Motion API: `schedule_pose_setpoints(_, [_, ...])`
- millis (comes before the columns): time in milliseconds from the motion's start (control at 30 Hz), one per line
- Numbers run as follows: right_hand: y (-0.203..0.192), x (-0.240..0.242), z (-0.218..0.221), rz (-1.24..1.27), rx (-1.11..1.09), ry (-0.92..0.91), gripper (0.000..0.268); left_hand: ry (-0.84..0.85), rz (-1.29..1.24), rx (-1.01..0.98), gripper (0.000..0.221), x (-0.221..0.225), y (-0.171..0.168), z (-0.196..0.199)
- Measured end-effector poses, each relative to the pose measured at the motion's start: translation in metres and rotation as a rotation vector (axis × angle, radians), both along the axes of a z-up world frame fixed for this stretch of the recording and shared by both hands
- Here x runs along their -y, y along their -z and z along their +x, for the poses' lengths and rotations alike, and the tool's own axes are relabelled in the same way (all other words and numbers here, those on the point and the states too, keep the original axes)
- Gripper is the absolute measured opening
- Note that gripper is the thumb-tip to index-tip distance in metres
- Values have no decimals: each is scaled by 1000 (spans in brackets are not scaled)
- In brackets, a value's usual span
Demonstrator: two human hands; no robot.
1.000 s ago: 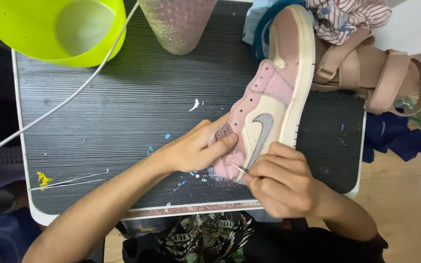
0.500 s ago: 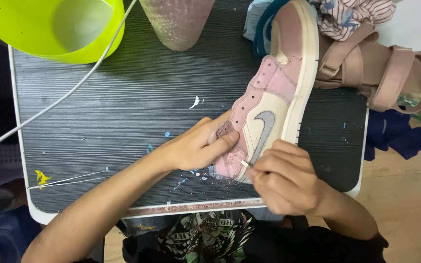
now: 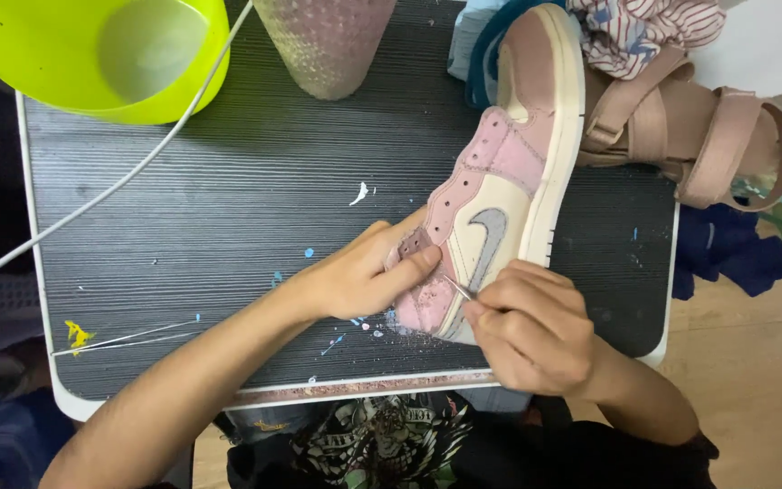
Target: A person uses a fine detailing tool to touch up and refine the edges of a pink and white sneaker on a workspace table.
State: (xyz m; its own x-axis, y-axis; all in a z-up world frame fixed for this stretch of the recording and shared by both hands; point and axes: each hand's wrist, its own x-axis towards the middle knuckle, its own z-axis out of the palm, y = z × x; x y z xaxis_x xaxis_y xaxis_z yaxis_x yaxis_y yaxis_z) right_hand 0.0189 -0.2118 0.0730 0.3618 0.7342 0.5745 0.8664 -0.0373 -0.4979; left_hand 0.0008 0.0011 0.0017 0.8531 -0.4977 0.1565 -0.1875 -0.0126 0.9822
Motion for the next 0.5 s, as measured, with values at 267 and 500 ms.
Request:
schedule_pose_setpoints(267, [-9, -2, 1, -49, 41, -53, 23, -1, 14, 17, 42, 1, 0, 0])
schedule_pose_setpoints(500, [-7, -5, 0, -10, 37, -44, 25, -2, 6, 0, 35, 0, -1, 0])
